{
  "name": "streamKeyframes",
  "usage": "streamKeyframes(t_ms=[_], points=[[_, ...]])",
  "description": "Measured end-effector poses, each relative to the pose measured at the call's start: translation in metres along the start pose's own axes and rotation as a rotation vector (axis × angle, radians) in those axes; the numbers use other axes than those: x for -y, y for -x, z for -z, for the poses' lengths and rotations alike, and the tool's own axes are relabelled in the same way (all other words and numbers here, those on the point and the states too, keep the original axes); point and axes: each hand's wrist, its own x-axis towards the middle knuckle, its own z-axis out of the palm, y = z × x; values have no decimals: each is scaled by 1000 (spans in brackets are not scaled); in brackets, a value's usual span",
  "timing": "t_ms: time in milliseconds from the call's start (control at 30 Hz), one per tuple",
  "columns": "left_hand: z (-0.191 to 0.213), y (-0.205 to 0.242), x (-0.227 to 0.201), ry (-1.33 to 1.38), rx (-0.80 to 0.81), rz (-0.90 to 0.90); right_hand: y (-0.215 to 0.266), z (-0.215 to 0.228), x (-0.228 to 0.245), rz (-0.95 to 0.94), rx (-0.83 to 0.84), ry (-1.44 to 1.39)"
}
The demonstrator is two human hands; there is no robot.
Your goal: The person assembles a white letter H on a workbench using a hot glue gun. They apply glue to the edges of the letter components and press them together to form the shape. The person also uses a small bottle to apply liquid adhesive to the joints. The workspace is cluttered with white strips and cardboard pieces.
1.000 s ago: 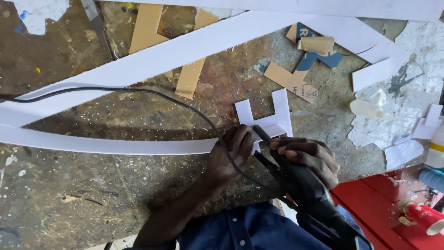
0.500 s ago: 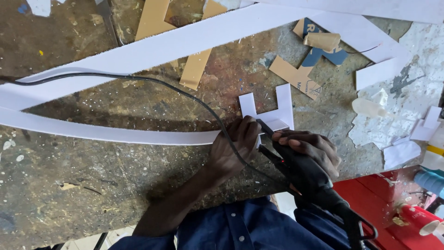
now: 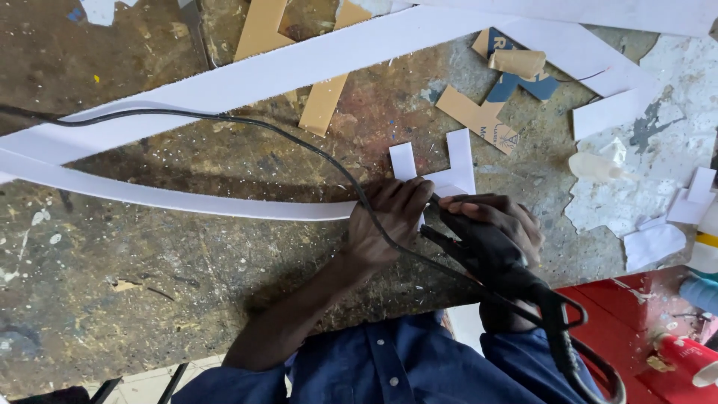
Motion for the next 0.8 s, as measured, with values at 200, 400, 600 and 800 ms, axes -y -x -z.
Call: streamKeyframes(t_ms=[200, 400, 600, 800], points=[[31, -19, -18, -270, 129, 45, 15, -4, -16, 36, -36, -11], [16, -11, -9, -92, -77, -61, 16, 2, -10, -339, 60, 167], [-3, 0, 5, -82, -87, -93, 30, 3, -13, -51, -63, 68], [3, 0, 1, -233, -254, -146, 91, -11, 8, -359, -57, 669]])
